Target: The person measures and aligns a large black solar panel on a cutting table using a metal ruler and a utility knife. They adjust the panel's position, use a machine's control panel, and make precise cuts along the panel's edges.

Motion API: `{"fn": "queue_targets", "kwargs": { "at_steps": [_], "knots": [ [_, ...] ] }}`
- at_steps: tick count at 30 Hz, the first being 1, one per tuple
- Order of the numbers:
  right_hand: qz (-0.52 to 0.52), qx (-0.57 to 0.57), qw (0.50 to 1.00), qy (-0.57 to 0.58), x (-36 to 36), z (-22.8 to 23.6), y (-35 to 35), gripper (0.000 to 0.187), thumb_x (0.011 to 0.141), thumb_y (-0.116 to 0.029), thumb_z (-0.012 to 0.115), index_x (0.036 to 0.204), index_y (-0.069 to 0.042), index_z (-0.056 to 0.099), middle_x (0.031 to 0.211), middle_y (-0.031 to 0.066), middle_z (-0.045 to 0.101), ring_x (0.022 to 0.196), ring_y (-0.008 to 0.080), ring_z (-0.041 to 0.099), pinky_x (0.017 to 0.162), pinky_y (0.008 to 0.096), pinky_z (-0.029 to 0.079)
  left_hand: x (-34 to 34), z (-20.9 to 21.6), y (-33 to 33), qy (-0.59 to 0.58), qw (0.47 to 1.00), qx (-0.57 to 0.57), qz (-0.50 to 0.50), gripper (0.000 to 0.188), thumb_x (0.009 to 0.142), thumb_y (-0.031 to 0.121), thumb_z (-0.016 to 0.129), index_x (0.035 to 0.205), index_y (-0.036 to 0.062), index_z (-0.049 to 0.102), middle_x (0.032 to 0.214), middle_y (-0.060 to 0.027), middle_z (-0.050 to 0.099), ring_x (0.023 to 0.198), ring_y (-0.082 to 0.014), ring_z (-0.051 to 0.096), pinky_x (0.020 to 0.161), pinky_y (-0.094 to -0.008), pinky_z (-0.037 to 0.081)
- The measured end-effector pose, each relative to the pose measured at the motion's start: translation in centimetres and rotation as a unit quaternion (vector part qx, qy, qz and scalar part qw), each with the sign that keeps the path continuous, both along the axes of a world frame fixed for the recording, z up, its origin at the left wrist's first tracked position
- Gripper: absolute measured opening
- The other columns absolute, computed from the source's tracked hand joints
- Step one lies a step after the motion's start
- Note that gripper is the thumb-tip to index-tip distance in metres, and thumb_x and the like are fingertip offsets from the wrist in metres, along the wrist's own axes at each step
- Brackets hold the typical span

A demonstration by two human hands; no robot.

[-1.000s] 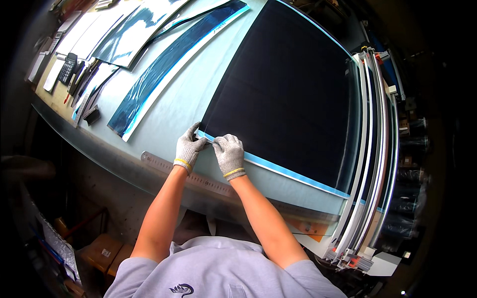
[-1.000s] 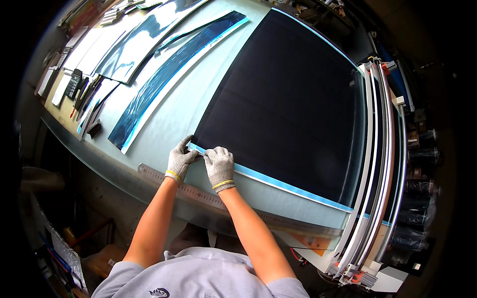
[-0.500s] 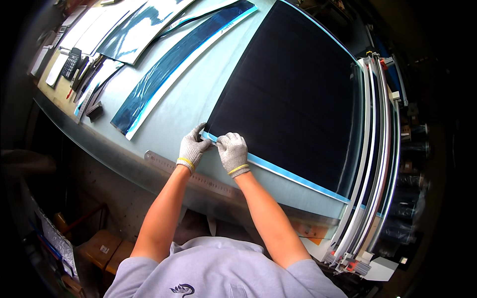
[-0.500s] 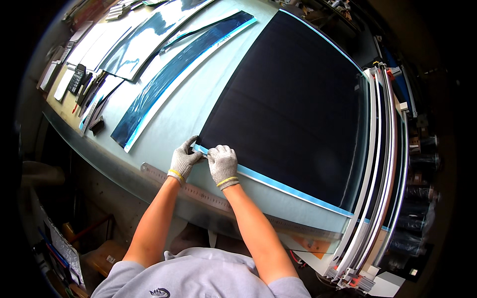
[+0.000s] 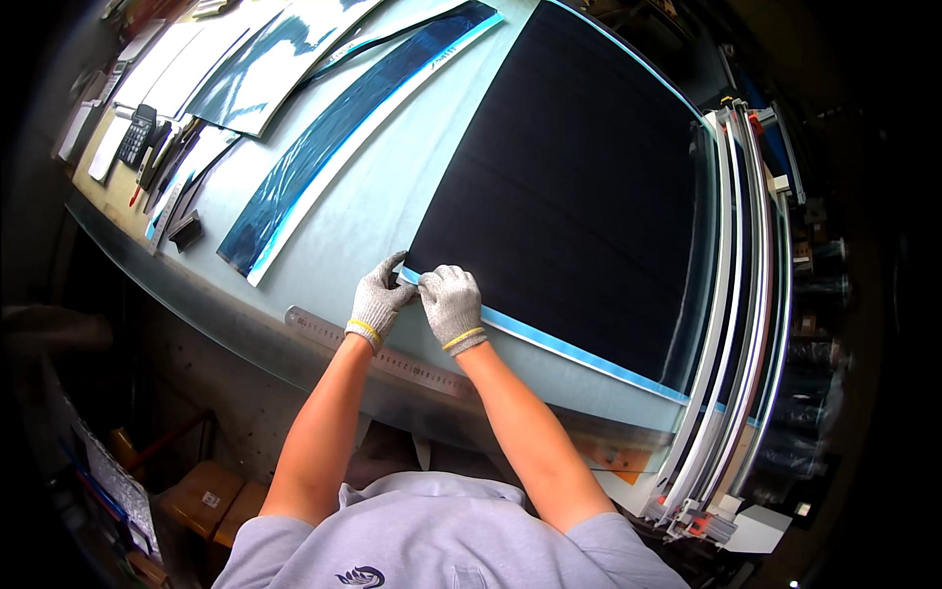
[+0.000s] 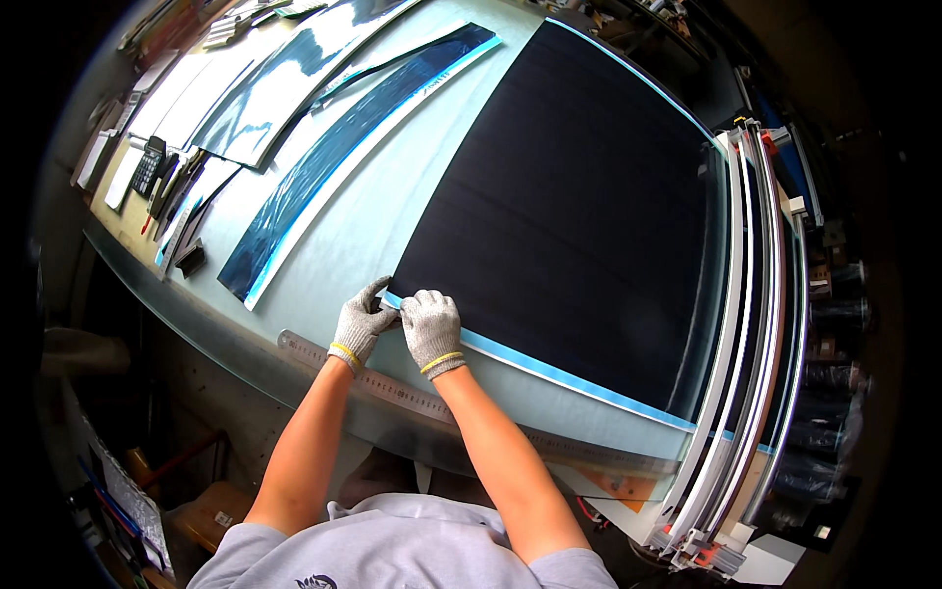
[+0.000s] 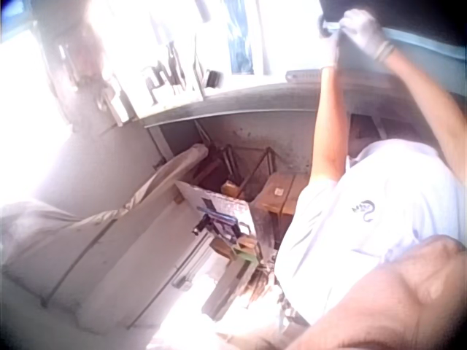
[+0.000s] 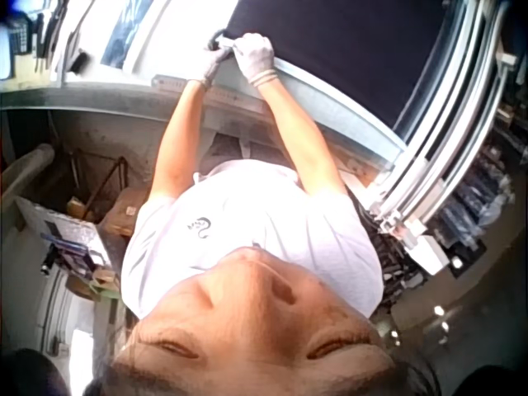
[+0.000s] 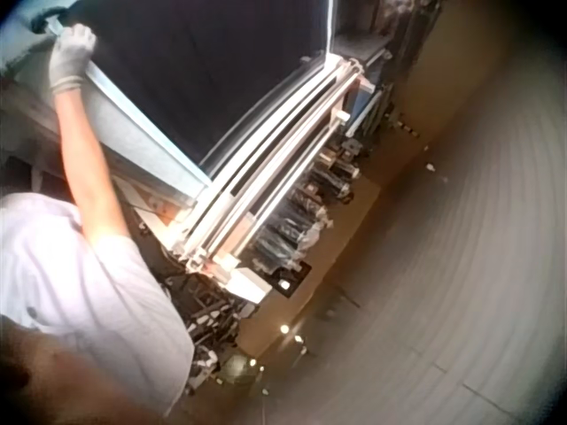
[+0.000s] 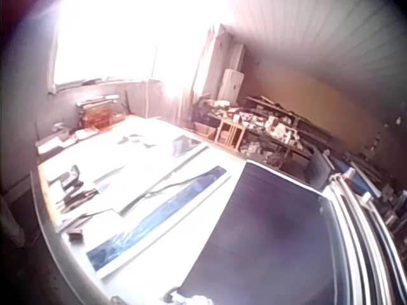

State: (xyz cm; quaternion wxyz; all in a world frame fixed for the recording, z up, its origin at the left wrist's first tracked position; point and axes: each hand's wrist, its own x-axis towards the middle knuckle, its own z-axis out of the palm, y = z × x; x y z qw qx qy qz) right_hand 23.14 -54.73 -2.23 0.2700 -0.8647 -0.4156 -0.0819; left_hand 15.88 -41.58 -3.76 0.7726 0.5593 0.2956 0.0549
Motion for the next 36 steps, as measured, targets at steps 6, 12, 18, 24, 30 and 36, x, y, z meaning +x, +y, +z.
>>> {"fn": "queue_targets", "kwargs": {
  "at_steps": [6, 12, 18, 24, 30, 36],
  "knots": [
    [-0.01, 0.009, 1.0, 0.011, -0.2, -0.2, -0.2, 0.008, 0.082, -0.019, 0.065, 0.08, -0.012, 0.062, 0.079, 0.0065, 0.056, 0.084, 0.027, 0.06, 0.075, 0.0416, 0.047, 0.0, 0.2, -0.1, -0.001, 1.0, -0.005, -0.001, 0.061, 0.082, -0.003, 0.069, 0.14, -0.0006, 0.053, 0.087, -0.0055, 0.063, 0.077, -0.0107, 0.062, 0.074, -0.0276, 0.058],
    [-0.008, 0.013, 0.999, 0.03, -0.1, -0.1, -0.2, 0.007, 0.08, -0.018, 0.067, 0.082, -0.012, 0.063, 0.081, 0.0064, 0.058, 0.085, 0.0274, 0.06, 0.076, 0.0419, 0.048, -0.2, 0.9, 0.0, 0.002, 1.0, 0.025, -0.017, 0.057, 0.086, 0.004, 0.07, 0.139, -0.0027, 0.051, 0.091, -0.0078, 0.065, 0.08, -0.0125, 0.065, 0.074, -0.0281, 0.059],
    [-0.026, 0.034, 0.998, 0.056, -1.1, 0.3, -1.0, 0.011, 0.08, -0.018, 0.068, 0.088, -0.01, 0.066, 0.088, 0.0077, 0.061, 0.091, 0.0296, 0.061, 0.08, 0.0438, 0.048, 1.8, 1.8, -0.9, 0.119, 0.991, 0.005, 0.066, 0.04, 0.09, 0.023, 0.073, 0.117, -0.0053, 0.064, 0.08, -0.0094, 0.068, 0.059, -0.0145, 0.065, 0.052, -0.0275, 0.053],
    [-0.205, 0.186, 0.82, 0.502, -5.6, 0.5, -8.9, 0.029, 0.093, -0.031, 0.067, 0.106, -0.005, 0.067, 0.095, 0.0118, 0.072, 0.063, 0.0224, 0.066, 0.052, 0.0319, 0.049, 2.5, 0.6, -0.1, 0.146, 0.987, 0.059, 0.009, 0.036, 0.09, 0.015, 0.068, 0.116, -0.0078, 0.063, 0.073, -0.0073, 0.066, 0.052, -0.0114, 0.062, 0.044, -0.0254, 0.042],
    [-0.359, 0.656, 0.252, 0.615, -2.6, -3.1, -25.5, 0.04, 0.087, -0.041, 0.076, 0.094, -0.009, 0.054, 0.075, 0.008, 0.061, 0.066, 0.0198, 0.065, 0.049, 0.0239, 0.05, 1.7, 2.1, 1.3, 0.103, 0.993, 0.066, 0.0, 0.02, 0.092, 0.018, 0.069, 0.104, 0.0027, 0.062, 0.072, 0.001, 0.059, 0.052, -0.0065, 0.055, 0.042, -0.0198, 0.036],
    [-0.481, 0.701, 0.208, 0.483, -1.9, -5.2, -42.4, 0.024, 0.101, -0.028, 0.059, 0.099, -0.006, 0.05, 0.077, 0.0112, 0.059, 0.071, 0.0248, 0.068, 0.053, 0.029, 0.057, -1.8, -3.2, 7.0, 0.11, 0.99, 0.087, -0.026, 0.017, 0.095, 0.021, 0.068, 0.103, 0.0072, 0.063, 0.073, 0.0023, 0.06, 0.054, -0.0055, 0.053, 0.045, -0.0189, 0.037]
  ]
}}
